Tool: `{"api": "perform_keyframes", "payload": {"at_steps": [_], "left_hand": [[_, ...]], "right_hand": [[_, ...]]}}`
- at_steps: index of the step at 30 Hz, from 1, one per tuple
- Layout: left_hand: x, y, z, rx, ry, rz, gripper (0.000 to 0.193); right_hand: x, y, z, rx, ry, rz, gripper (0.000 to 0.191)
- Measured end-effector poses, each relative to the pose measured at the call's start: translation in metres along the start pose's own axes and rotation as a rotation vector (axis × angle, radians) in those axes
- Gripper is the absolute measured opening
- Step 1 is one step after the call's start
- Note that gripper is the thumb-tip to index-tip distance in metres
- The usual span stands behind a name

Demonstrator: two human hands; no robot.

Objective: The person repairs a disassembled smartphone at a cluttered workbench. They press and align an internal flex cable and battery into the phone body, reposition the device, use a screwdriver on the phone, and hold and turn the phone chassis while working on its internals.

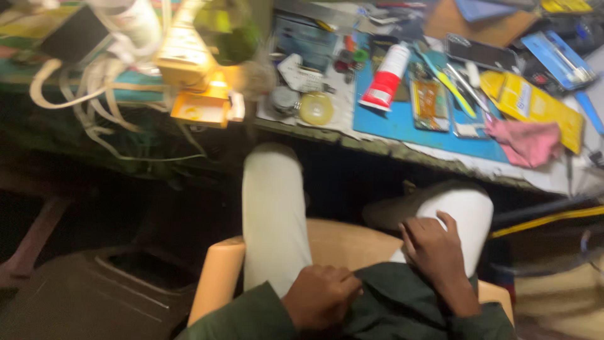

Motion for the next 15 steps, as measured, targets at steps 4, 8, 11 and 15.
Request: {"api": "perform_keyframes", "payload": {"at_steps": [4, 8, 11, 15], "left_hand": [[0.015, -0.001, -0.019, -0.1, 0.11, -0.133, 0.014], [0.036, -0.013, -0.006, -0.161, 0.157, -0.173, 0.021], [0.053, -0.024, 0.011, -0.149, 0.197, -0.238, 0.034], [0.084, -0.014, 0.026, -0.083, 0.341, -0.299, 0.035]], "right_hand": [[-0.002, -0.008, 0.004, 0.01, -0.03, -0.09, 0.018], [-0.004, -0.018, 0.009, 0.069, -0.079, -0.226, 0.017], [-0.007, -0.024, 0.028, 0.113, -0.12, -0.276, 0.018], [-0.015, -0.035, 0.059, 0.291, -0.179, -0.328, 0.019]]}}
Point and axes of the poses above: each hand's wrist, its own z-axis towards the middle knuckle, its own y-axis out of the back of the hand, x = y × z, the point moved 9 cm from there along z, towards the middle knuckle, and after that the axes turned 6 degrees about -z, right-handed, at the moved point
